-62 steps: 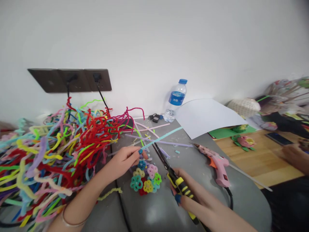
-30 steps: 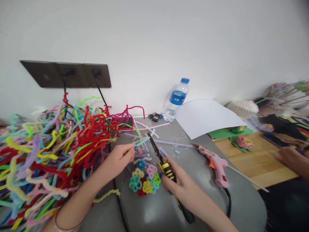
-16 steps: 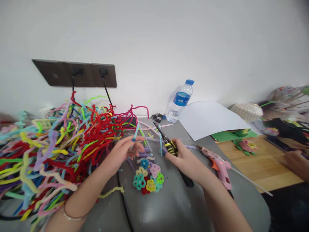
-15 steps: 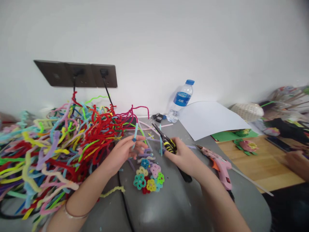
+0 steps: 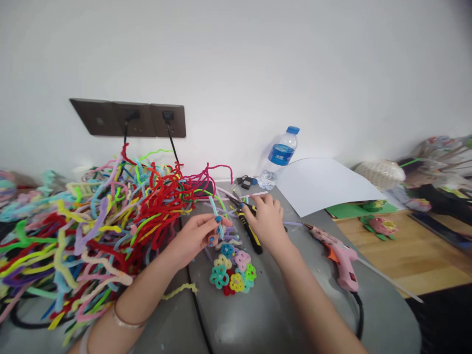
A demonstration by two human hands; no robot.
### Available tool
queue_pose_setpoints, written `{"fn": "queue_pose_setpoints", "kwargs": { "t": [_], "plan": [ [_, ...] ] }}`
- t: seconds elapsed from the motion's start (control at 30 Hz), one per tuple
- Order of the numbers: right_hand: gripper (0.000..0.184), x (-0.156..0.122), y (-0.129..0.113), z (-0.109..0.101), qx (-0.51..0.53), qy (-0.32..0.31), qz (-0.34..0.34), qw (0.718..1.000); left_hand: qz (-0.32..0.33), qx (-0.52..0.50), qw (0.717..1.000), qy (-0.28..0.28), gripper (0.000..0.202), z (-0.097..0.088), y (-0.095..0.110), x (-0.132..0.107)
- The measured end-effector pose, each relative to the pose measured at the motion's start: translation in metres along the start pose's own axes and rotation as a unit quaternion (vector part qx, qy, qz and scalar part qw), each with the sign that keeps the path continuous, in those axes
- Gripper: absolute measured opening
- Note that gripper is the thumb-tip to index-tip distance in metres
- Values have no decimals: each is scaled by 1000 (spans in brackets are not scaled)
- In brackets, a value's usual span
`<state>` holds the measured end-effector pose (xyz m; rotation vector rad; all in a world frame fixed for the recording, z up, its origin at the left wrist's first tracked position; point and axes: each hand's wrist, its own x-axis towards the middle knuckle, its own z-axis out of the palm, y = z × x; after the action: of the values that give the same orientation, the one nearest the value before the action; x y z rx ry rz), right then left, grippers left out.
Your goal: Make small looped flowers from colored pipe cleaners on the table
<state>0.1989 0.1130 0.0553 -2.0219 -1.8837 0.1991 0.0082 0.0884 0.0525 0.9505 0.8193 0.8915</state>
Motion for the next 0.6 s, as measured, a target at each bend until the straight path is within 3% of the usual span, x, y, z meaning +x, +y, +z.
{"fn": "queue_pose_setpoints", "kwargs": {
  "t": [0.07,0.17,0.23,0.3,0.43,0.6],
  "plan": [
    [39,-3,-5,-12,163,-23,-63,984,-24,44,998,-40,40,0,0,-3],
    [34,-10,-12,-27,398,-164,-126,894,-47,123,984,-119,40,0,0,-8],
    [33,-16,-15,-31,472,-237,-125,840,-48,159,973,-160,38,0,0,-9],
    [36,-21,-16,-32,512,-267,-114,809,-46,165,969,-177,36,0,-1,-10],
    [32,-27,-14,-36,539,-276,-101,790,-52,104,979,-166,38,2,-4,-9],
    [20,-32,-11,-40,537,-214,-90,811,-67,72,982,-160,35,3,-4,-8]
  ]
}}
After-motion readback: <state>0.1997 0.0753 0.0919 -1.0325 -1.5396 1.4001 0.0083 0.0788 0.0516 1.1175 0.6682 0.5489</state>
